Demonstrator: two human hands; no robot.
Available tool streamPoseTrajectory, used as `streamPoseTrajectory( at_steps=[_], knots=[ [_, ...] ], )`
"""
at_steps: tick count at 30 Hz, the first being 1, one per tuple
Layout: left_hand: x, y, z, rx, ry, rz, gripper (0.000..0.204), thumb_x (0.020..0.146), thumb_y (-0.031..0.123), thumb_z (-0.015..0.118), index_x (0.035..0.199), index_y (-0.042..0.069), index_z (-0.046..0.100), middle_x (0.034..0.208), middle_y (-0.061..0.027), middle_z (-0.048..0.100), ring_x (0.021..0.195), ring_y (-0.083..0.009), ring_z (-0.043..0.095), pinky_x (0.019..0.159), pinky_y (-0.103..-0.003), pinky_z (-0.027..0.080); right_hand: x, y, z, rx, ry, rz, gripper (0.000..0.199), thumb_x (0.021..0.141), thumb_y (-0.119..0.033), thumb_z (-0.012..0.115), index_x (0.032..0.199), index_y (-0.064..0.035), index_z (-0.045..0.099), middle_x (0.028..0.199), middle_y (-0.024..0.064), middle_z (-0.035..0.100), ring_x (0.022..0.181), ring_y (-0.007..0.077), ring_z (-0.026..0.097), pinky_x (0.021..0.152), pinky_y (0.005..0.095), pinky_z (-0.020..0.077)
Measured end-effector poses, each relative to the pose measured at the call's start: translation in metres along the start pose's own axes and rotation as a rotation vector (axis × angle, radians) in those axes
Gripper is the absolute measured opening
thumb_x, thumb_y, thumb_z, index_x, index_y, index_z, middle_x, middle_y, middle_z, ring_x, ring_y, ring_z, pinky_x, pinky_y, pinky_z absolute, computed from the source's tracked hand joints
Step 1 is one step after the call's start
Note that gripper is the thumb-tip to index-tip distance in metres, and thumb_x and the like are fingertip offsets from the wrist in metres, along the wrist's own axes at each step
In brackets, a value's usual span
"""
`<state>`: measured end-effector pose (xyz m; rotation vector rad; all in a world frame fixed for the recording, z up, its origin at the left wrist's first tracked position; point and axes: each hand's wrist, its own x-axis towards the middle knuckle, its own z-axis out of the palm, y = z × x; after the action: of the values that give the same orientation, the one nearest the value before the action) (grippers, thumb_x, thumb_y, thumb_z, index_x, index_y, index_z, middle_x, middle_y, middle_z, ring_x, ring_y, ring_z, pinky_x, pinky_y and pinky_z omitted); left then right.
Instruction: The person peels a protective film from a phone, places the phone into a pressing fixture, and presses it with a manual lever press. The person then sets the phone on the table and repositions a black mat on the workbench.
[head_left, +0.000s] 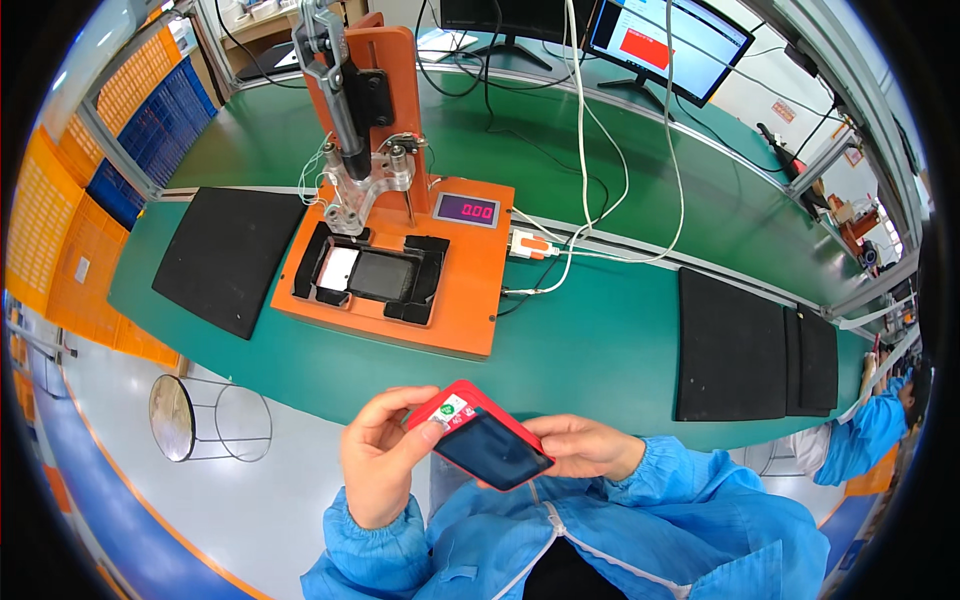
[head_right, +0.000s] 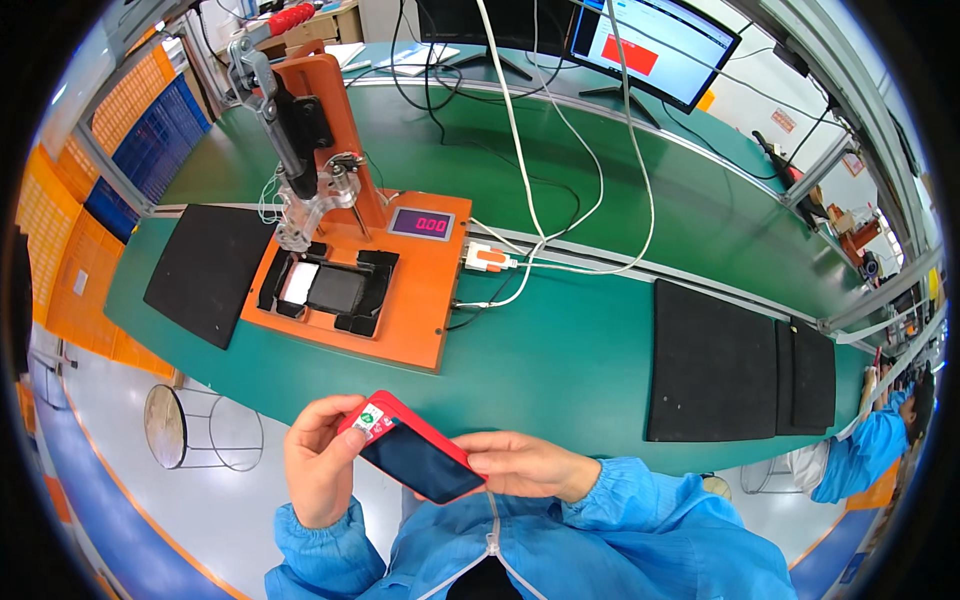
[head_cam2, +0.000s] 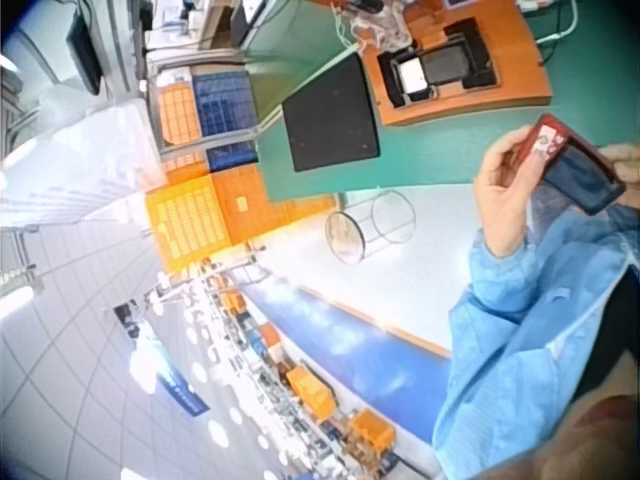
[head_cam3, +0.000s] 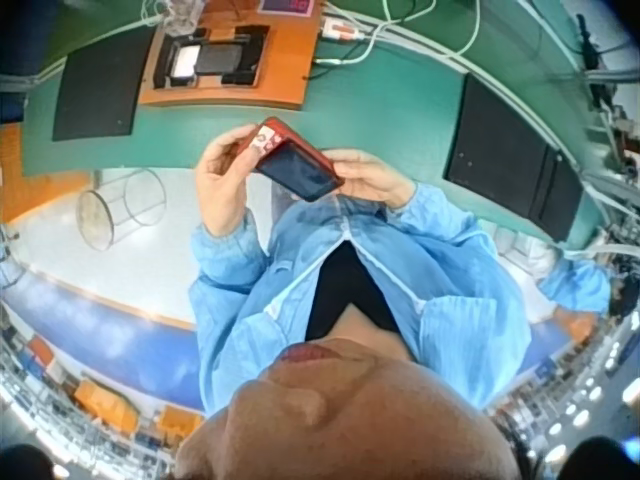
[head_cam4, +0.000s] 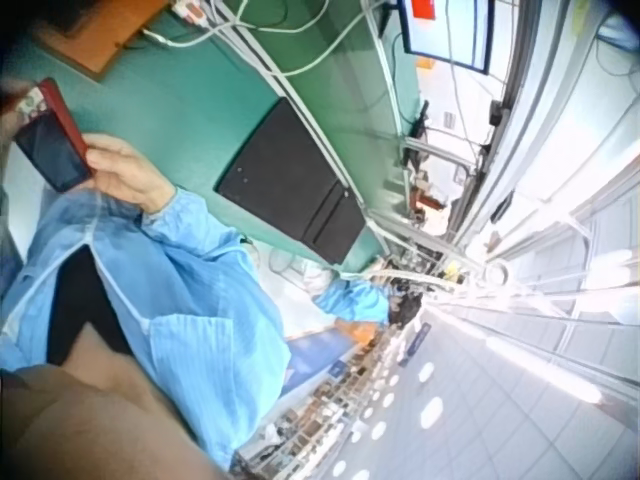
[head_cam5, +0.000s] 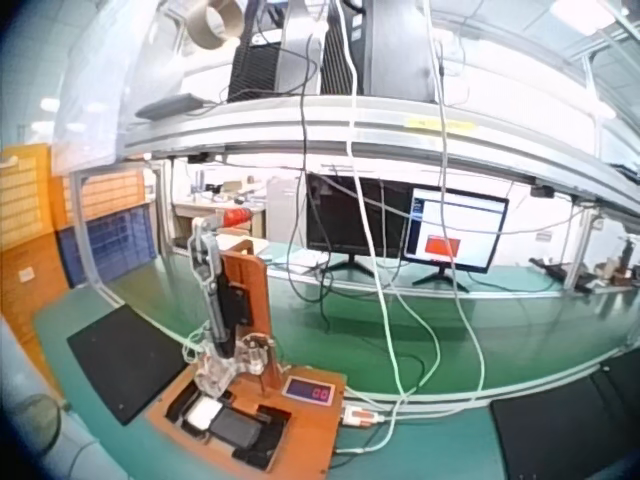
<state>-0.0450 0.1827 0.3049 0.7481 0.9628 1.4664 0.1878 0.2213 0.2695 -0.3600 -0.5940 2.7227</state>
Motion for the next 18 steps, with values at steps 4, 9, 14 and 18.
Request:
streamPoseTrajectory(
  at_steps=[4,9,14,18],
  knots=[
    [0.002,0.004,-0.014,-0.011,-0.149,0.114,0.035,0.081,0.0,0.065,0.115,-0.005,0.057,0.114,-0.0141,0.057,0.104,-0.0199,0.055,0.092,-0.033,0.044,0.002,0.002,0.009,0.003,-0.059,-0.078,0.053,0.091,-0.009,0.056,0.138,0.0067,0.035,0.136,0.0179,0.045,0.125,0.0242,0.046,0.108,0.039,0.0333],
    [0.05,0.016,-0.066,0.332,0.27,0.39,0.04,0.094,0.031,0.055,0.122,0.002,0.053,0.117,-0.0082,0.055,0.102,-0.0167,0.053,0.09,-0.032,0.042,0.023,-0.06,0.042,-0.932,0.231,-0.365,0.05,0.085,-0.017,0.068,0.129,-0.0001,0.052,0.131,0.0141,0.051,0.12,0.0243,0.05,0.103,0.0366,0.0379],
    [0.103,0.021,-0.125,0.549,0.576,0.509,0.035,0.096,0.028,0.052,0.121,0.003,0.054,0.116,-0.0082,0.057,0.1,-0.0158,0.054,0.089,-0.031,0.042,0.073,-0.097,0.05,-1.81,0.428,-0.504,0.047,0.078,-0.024,0.072,0.12,-0.0054,0.06,0.125,0.0166,0.054,0.113,0.0325,0.053,0.096,0.0376,0.0433],
    [0.117,0.0,-0.167,1.142,0.65,0.566,0.034,0.092,0.023,0.058,0.118,0.002,0.055,0.11,-0.0116,0.059,0.101,-0.0247,0.054,0.093,-0.037,0.04,0.11,-0.099,0.04,-2.014,0.397,-0.612,0.047,0.079,-0.026,0.07,0.118,-0.0029,0.06,0.122,0.0166,0.054,0.112,0.0324,0.051,0.093,0.0379,0.0444]
  ],
)
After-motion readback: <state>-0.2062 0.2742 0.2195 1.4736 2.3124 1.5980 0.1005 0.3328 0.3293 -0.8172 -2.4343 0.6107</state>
